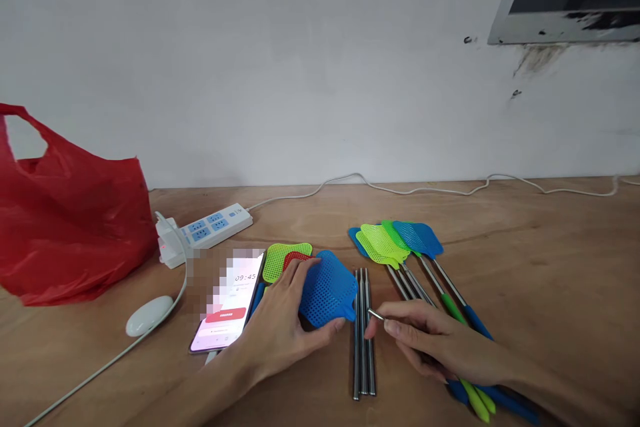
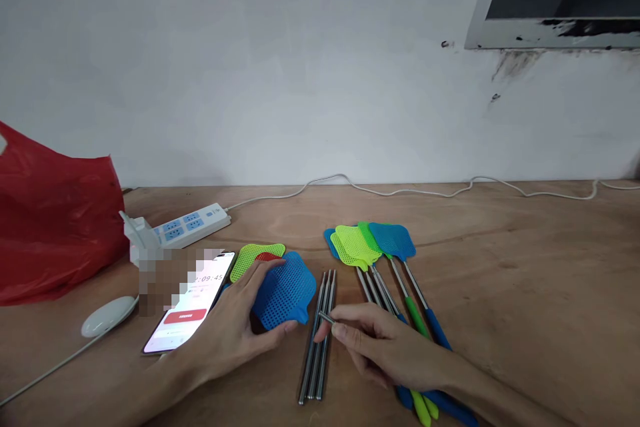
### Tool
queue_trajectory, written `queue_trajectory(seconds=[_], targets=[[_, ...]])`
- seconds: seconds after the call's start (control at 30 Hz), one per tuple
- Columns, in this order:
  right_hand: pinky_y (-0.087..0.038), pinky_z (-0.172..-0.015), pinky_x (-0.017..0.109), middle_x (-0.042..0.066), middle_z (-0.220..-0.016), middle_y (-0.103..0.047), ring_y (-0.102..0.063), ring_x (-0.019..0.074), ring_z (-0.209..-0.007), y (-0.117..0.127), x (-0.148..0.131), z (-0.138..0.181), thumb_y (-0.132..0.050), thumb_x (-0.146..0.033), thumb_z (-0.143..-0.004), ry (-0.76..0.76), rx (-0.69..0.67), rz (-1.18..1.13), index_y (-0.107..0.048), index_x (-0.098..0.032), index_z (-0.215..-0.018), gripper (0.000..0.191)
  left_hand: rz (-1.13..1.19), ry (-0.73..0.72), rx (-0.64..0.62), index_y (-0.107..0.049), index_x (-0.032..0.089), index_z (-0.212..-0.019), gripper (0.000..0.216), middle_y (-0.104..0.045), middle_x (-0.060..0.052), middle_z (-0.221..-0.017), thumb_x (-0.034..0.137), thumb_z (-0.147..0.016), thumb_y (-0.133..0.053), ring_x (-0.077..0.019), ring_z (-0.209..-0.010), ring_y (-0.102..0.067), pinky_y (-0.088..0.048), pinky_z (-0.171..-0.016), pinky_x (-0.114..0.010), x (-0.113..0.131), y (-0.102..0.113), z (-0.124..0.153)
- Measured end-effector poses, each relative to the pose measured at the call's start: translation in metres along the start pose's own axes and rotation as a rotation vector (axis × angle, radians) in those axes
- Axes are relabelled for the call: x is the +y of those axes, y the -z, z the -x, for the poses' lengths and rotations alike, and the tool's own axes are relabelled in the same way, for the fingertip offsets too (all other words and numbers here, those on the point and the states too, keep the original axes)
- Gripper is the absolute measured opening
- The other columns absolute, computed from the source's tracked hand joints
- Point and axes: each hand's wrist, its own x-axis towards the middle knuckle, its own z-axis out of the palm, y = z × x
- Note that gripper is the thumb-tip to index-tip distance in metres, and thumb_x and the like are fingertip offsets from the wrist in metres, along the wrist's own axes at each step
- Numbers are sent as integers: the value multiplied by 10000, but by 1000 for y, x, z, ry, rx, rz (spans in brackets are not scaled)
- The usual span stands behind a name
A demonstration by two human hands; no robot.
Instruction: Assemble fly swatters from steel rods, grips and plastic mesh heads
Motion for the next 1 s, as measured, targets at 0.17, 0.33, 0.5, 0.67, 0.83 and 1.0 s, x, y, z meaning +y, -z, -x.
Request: queue_trajectory(seconds=[0.17,0.33,0.5,0.67,0.83,1.0], targets=[[-214,-371,154,-106,-511,-413,-295,57,-396,-3,-1,3,-446,-522,-991,-44,-49,-41,-577,-188,-1137,387,5,21,-11,-287,260,-1444,794,-488,-173,-1413,580,-828,-674,-404,-1271,-520,-506,-948,-574,-2,-5,4],[-249,-391,156,-98,-538,-441,-325,53,-413,-4,-1,2,-456,-509,-990,-9,-37,18,-571,-183,-1155,383,29,32,-16,-302,240,-1455,840,-455,-184,-1454,591,-803,-700,-407,-1293,-502,-495,-972,-592,-2,-8,4],[-241,-380,162,-98,-524,-441,-323,52,-404,-4,-3,1,-455,-497,-990,8,-3,58,-587,-175,-1138,379,41,55,-38,-285,240,-1467,917,-434,-191,-1470,584,-759,-756,-413,-1317,-477,-464,-1005,-618,-1,-10,4],[-245,-369,155,-106,-508,-443,-328,51,-395,-5,0,0,-481,-487,-973,4,17,36,-560,-176,-1171,376,67,57,-1,-266,262,-1488,939,-447,-186,-1446,604,-761,-750,-415,-1293,-497,-474,-983,-621,1,-9,5],[-255,-365,149,-107,-523,-454,-338,50,-400,-5,3,-1,-507,-471,-956,4,39,19,-527,-178,-1219,394,82,53,4,-287,266,-1474,893,-460,-175,-1435,612,-781,-730,-400,-1277,-514,-486,-978,-596,-1,-8,4],[-259,-361,147,-107,-521,-454,-356,54,-403,-5,3,0,-511,-456,-955,3,41,24,-532,-183,-1229,388,81,38,9,-281,274,-1486,901,-469,-169,-1438,612,-780,-728,-399,-1281,-515,-487,-983,-593,-4,-10,5]])
